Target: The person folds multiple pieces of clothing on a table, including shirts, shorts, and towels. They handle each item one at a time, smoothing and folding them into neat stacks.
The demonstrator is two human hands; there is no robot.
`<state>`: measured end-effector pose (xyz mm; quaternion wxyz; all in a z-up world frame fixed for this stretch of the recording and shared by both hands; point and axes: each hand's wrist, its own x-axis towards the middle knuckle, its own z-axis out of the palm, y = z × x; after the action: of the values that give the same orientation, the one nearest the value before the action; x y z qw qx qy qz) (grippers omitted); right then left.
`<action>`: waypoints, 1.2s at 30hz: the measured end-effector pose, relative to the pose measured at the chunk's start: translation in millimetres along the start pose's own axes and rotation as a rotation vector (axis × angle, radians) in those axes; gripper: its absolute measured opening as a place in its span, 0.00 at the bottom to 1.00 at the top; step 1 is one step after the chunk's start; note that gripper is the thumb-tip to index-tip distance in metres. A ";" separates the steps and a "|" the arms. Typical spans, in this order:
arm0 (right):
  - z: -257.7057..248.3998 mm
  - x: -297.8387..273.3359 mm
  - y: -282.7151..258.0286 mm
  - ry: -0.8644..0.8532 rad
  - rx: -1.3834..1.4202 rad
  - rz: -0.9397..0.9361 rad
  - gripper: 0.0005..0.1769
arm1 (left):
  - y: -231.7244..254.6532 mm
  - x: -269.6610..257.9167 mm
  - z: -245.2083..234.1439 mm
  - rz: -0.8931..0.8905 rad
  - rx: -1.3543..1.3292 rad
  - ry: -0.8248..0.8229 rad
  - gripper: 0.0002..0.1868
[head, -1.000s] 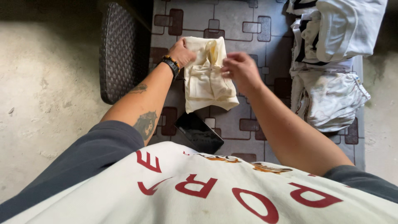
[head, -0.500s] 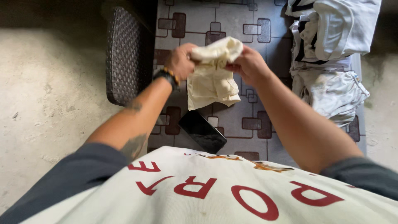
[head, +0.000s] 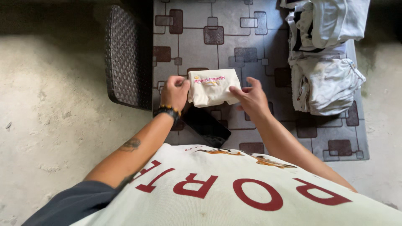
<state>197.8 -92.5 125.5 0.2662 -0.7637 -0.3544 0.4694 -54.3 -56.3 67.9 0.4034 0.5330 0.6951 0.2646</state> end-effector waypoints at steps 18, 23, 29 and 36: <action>-8.4 -2.7 7.0 0.027 0.531 0.126 0.34 | 66.2 -30.3 38.7 0.621 -0.110 -0.083 0.23; -41.9 -20.5 28.1 -0.544 1.205 -0.078 0.34 | 79.6 -95.6 42.9 1.157 0.182 -0.089 0.25; -79.6 -29.3 51.5 -0.361 1.315 -0.198 0.30 | 97.7 -119.2 60.3 0.419 -0.315 -0.105 0.35; -110.4 -30.0 82.4 -0.236 1.244 -0.281 0.36 | 97.6 -123.6 145.6 0.043 -0.792 -0.480 0.34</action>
<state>312.5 -174.5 126.6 0.6770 -0.3566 -0.1398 0.6285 133.0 -154.8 102.4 0.7201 0.3980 0.4162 0.3871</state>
